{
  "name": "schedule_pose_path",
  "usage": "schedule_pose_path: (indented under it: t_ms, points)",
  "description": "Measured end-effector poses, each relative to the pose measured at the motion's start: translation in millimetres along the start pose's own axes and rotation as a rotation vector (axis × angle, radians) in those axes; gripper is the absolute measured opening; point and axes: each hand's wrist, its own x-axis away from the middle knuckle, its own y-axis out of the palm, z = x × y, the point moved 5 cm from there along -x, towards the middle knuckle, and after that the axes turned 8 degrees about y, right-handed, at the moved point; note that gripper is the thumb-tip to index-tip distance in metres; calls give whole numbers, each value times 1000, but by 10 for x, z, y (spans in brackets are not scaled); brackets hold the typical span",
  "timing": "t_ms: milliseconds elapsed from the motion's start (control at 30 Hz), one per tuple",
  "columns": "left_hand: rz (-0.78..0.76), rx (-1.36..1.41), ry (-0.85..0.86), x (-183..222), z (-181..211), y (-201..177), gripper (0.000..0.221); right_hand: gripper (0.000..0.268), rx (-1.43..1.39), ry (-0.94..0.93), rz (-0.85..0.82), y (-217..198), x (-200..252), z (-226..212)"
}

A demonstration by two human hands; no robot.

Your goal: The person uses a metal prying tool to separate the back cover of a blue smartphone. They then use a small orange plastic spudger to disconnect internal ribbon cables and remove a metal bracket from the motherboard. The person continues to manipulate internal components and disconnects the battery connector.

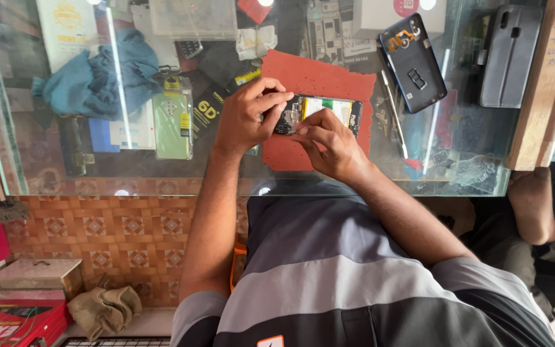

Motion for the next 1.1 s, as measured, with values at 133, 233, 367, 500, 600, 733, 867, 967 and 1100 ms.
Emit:
schedule_pose_path:
  t_ms: [133, 233, 367, 500, 600, 733, 867, 967, 1100]
  points:
    - [-12, 31, -4, 3, -28, -5, 12, 53, -112, -121, -97, -104, -99, -193]
    - [-19, 48, 4, 0, -41, -19, 14, 52, 11, 63, -9, -36, -89, -91]
    - [-30, 86, -14, 23, -40, -21, 18, 46, 56, 360, 59, 17, 22, 112]
    - [-49, 83, -31, 27, -47, -30, 19, 60, -75, -32, 70, -3, -21, -95]
    - [-42, 72, -12, 13, -40, -36, 18, 66, -42, 104, 173, -6, 30, 9]
    - [-35, 69, -34, 17, -68, -15, 16, 53, -97, 177, 119, 19, 76, 77]
    - [-24, 52, -18, 12, -57, -16, 15, 48, -90, 93, -31, 9, 20, -17]
    - [-14, 24, -10, -7, -33, -14, 14, 51, 111, 27, -60, 74, -27, -43]
    - [6, -14, -38, 30, -36, 16, 14, 45, 245, 24, -123, 138, -41, -86]
